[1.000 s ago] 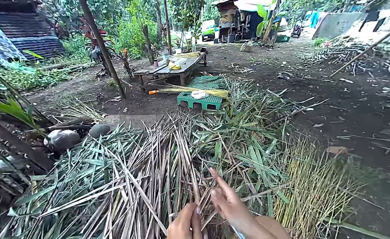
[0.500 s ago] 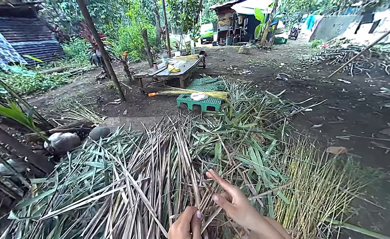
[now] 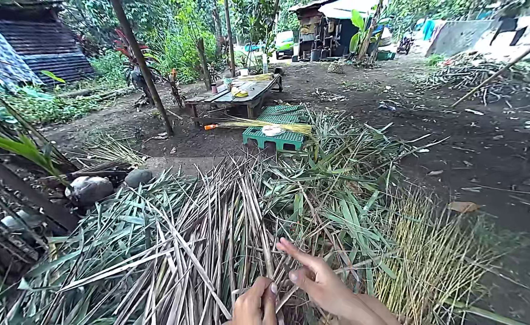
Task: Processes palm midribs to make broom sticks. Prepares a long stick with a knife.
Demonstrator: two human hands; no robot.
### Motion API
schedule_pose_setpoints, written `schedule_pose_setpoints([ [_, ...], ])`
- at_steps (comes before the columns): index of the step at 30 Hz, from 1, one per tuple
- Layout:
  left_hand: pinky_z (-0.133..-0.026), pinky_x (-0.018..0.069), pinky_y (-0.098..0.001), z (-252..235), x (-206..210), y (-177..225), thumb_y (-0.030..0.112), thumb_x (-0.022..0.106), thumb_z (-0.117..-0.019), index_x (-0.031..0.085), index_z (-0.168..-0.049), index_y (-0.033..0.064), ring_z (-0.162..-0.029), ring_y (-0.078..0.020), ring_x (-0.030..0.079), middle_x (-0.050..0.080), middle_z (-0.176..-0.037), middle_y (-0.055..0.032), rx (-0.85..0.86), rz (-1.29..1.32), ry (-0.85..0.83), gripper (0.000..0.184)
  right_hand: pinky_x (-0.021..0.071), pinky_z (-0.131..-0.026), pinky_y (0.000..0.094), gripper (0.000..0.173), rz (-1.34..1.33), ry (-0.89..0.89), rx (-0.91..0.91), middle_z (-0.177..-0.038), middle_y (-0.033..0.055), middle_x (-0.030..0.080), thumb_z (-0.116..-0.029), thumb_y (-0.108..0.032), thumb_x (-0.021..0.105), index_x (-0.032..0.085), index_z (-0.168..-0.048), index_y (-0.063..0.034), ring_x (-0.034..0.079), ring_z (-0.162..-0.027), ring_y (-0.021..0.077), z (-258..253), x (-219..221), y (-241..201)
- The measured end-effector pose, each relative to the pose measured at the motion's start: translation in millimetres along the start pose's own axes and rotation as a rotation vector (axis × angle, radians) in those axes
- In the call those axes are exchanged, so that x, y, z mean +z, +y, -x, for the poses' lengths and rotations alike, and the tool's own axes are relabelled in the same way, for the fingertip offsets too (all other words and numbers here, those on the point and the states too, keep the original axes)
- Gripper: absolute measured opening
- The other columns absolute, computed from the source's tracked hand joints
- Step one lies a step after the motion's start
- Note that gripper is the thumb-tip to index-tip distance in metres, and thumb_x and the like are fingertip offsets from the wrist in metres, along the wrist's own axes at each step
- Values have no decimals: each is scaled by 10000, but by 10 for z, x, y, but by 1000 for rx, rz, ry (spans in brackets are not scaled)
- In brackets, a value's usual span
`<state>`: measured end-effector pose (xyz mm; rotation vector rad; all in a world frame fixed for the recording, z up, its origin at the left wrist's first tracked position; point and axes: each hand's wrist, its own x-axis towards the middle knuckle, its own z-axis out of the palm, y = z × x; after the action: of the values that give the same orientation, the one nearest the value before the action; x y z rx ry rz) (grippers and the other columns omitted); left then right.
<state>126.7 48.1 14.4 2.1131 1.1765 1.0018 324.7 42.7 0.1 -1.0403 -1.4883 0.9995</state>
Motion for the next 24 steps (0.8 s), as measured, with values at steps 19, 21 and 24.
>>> schedule_pose_setpoints([
  [19, -532, 412, -197, 39, -43, -11, 123, 563, -975, 717, -891, 31, -529, 2, 483, 555, -611, 45, -55, 82, 14, 198, 426, -515, 121, 507, -22, 98, -67, -1460, 42, 586, -997, -157, 593, 516, -1473, 0, 463, -591, -113, -6, 63, -56],
  [21, -524, 407, -193, 48, -30, -11, 127, 561, -972, 714, -886, 34, -522, 5, 478, 547, -602, 49, -46, 86, 35, 199, 427, -533, 114, 499, -25, 70, -92, -1464, 34, 585, -1004, -175, 591, 526, -1470, -10, 480, -620, -115, -4, 122, -22],
  [24, -522, 394, -159, 53, -41, -2, 121, 563, -977, 707, -872, 29, -526, 31, 467, 541, -604, 60, -26, 129, 37, 201, 445, -522, 114, 494, -4, 166, -130, -1439, 44, 605, -998, -153, 602, 527, -1459, 11, 492, -606, -112, -66, 27, -31],
])
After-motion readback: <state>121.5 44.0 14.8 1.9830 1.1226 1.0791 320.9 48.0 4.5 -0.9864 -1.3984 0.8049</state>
